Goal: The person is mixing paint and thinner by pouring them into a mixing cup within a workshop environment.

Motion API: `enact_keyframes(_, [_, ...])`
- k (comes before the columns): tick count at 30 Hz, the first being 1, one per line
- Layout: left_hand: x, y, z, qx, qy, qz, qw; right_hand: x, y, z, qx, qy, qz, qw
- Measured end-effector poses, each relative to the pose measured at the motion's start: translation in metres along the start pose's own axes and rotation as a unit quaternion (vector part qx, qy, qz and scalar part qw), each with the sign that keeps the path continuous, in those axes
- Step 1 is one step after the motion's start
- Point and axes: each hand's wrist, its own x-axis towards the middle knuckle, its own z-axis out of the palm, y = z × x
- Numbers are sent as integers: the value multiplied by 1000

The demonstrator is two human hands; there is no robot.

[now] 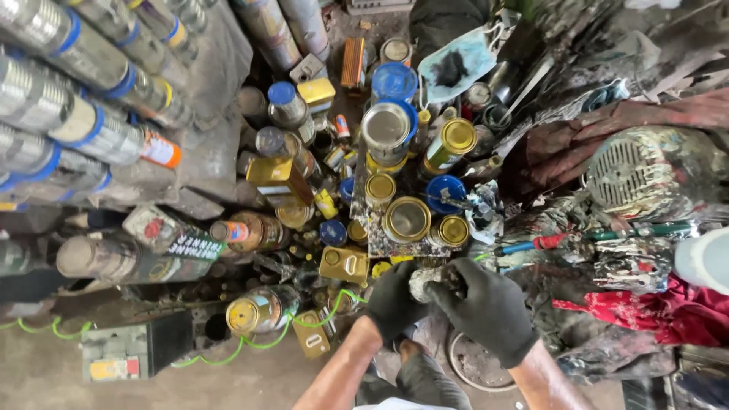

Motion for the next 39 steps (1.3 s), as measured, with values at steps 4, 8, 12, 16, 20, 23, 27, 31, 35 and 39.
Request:
enact_keyframes(4, [-1,-16,-9,43,33,38,998,-4,11,16,-21,-70,-28,997])
enact_keyframes(8, [-3,-30,-17,49,-35,49,997,8,3,12,6,-154,-114,981])
enact_keyframes(12, [5,-54,-13,11,-30,94,995,20,3,6,13,-173,-229,958])
enact_keyframes(16, [17,-63,-12,-34,-37,54,997,24,18,10,37,-125,-247,960])
enact_keyframes(20, [31,-70,-12,-74,1,-12,997,24,40,12,68,-71,-162,982])
enact_keyframes(23, [43,-81,-9,-40,29,-66,997,21,62,16,58,-58,-105,991])
enact_keyframes(27, [53,-91,-12,7,44,-114,992,12,91,24,37,-46,-86,995])
enact_keyframes(31, [54,-72,-25,30,57,-139,988,10,104,30,50,-74,-63,994])
enact_keyframes(35, [54,-62,-32,86,36,-201,975,16,105,32,75,-83,-50,992])
enact_keyframes(39, [53,-67,-32,91,34,-201,975,28,102,26,87,-96,-41,991])
